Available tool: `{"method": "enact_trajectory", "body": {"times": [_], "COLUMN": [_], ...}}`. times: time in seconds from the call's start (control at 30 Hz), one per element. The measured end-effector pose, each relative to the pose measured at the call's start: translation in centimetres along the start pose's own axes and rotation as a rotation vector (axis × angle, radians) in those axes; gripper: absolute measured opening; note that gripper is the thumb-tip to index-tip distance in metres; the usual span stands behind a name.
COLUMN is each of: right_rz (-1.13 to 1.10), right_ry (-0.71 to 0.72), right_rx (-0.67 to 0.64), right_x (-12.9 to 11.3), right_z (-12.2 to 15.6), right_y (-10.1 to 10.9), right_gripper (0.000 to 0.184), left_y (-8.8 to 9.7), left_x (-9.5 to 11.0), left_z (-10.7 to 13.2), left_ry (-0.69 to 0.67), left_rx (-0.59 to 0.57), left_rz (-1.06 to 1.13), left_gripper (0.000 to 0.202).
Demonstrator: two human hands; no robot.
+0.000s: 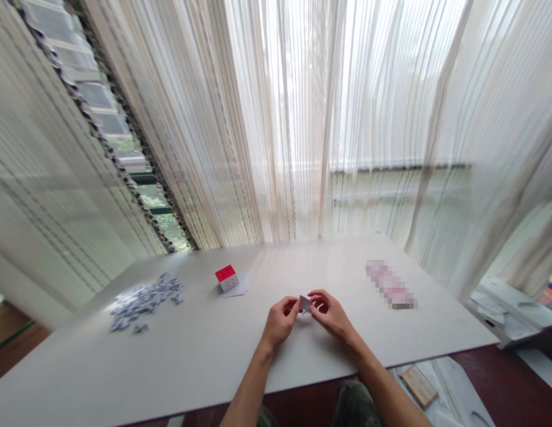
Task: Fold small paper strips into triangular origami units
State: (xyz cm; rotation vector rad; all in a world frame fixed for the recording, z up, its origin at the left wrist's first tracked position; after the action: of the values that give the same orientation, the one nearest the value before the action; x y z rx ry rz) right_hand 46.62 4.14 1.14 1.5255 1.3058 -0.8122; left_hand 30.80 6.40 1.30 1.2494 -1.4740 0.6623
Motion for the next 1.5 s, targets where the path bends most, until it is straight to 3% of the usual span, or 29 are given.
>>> {"method": "enact_trajectory", "body": {"times": [0.37,0.93,1.27,1.5], "right_rz": [0.077,0.098,0.052,0.043], "right_ry": [0.098,0.066,0.010,0.044], "right_rx": [-0.005,0.074,0.132,0.149], "right_x": [-0.8,-0.3,0.6,0.1], "right_z": [0.2,0.3,0.3,0.2], "right_y": [-0.6,-0.2,0.2,0.7], "right_gripper": [0.010,0.022,0.030,0.023], "left_y": [0.2,-0.5,-0.1,0.2], "left_x": [0.0,-0.7,-0.7,-0.8], "left_z": [0.1,0.1,0.1,-0.1], "left_ry": [-0.009,0.080,0.047,0.016], "left_rx": [0.006,-0.080,-0.034,0.032], "left_rz": [-0.027,0.031,0.010,0.022], "left_gripper": [0.028,0.043,0.037,0.026]}}
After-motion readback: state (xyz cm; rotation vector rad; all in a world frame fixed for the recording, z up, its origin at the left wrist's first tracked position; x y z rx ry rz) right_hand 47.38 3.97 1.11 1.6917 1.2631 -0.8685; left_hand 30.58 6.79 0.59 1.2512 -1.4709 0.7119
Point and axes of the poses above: each hand's wrist, its own z-axis away from the middle knuckle, its own y-axis out of the back of the hand, x = y × z, the point moved 6 cm from there along -z, towards the middle knuckle, and after that the axes turned 3 degrees about -x, right-handed, at the moved point
